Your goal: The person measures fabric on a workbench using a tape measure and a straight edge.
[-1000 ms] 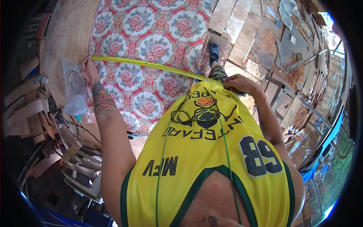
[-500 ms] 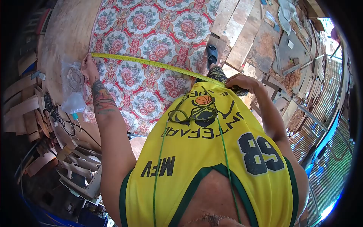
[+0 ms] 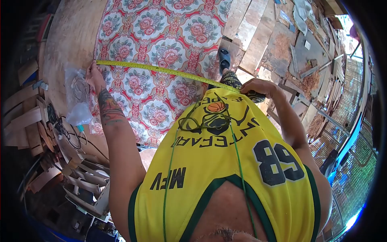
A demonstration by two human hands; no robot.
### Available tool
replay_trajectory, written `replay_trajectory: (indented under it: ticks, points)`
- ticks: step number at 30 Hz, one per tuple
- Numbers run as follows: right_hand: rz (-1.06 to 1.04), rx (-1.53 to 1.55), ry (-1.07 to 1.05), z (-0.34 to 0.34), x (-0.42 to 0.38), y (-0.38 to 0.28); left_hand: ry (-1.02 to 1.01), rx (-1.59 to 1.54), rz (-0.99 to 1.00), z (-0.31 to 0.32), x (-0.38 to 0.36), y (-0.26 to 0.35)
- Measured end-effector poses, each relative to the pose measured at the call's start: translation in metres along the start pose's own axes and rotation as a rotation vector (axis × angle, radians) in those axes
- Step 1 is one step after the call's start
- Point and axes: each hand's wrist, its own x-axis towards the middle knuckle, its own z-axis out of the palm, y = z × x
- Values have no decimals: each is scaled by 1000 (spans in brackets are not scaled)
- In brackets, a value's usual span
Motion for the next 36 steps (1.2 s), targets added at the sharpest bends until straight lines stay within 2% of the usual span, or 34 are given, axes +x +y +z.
replay_trajectory:
  ticks: [7, 9, 12, 13, 14, 15, 16, 17, 18, 19, 20, 22, 24, 26, 27, 29, 32, 34, 36]
  points:
    - [-23, -18, -7, 0, 5, 6, -31, -29, 21, -8, 26, -27]
    - [-69, -122, 12, -2, 11, 10, -32, -45, 31, -6, 31, -33]
    - [-243, -279, 33, -12, 29, 27, -62, 133, 126, -10, 32, -34]
    - [-226, -306, 60, -10, 22, 19, -106, 146, 142, -15, 41, -43]
    - [-207, -334, 89, -8, 14, 12, -54, 130, 138, -17, 47, -45]
    - [-224, -320, 94, -6, 8, 8, -50, 124, 217, -15, 46, -47]
    - [-341, -386, 87, -13, 8, 13, -46, 120, 296, -14, 39, -48]
    - [-460, -451, 87, -20, 9, 17, 1, 103, 293, -11, 13, -31]
    - [-597, -573, 97, -28, 8, 16, 114, 315, 510, -5, -31, 1]
    - [-434, -265, 115, -25, 0, 4, 226, 543, 712, 1, -74, 21]
    - [-258, 40, 134, -21, -7, -8, 276, 695, 830, 4, -107, 25]
    - [-299, -11, 126, -29, -8, -27, 96, 758, 805, 14, -188, 22]
    - [-288, 45, 155, -33, -8, -53, -110, 775, 875, 25, -277, 16]
    - [-280, -7, 146, -32, -6, -85, -506, 691, 740, 26, -332, 43]
    - [-312, -37, 125, -35, -2, -100, -473, 692, 721, 28, -340, 37]
    - [-347, -98, 85, -42, 9, -130, -542, 676, 722, 33, -354, 17]
    - [-380, -220, 13, -49, 13, -181, -486, 695, 682, 35, -359, 19]
    - [-394, -303, 13, -58, 15, -212, -389, 725, 590, 41, -366, 20]
    - [-412, -380, -31, -71, 17, -242, -125, 823, 541, 43, -365, 6]
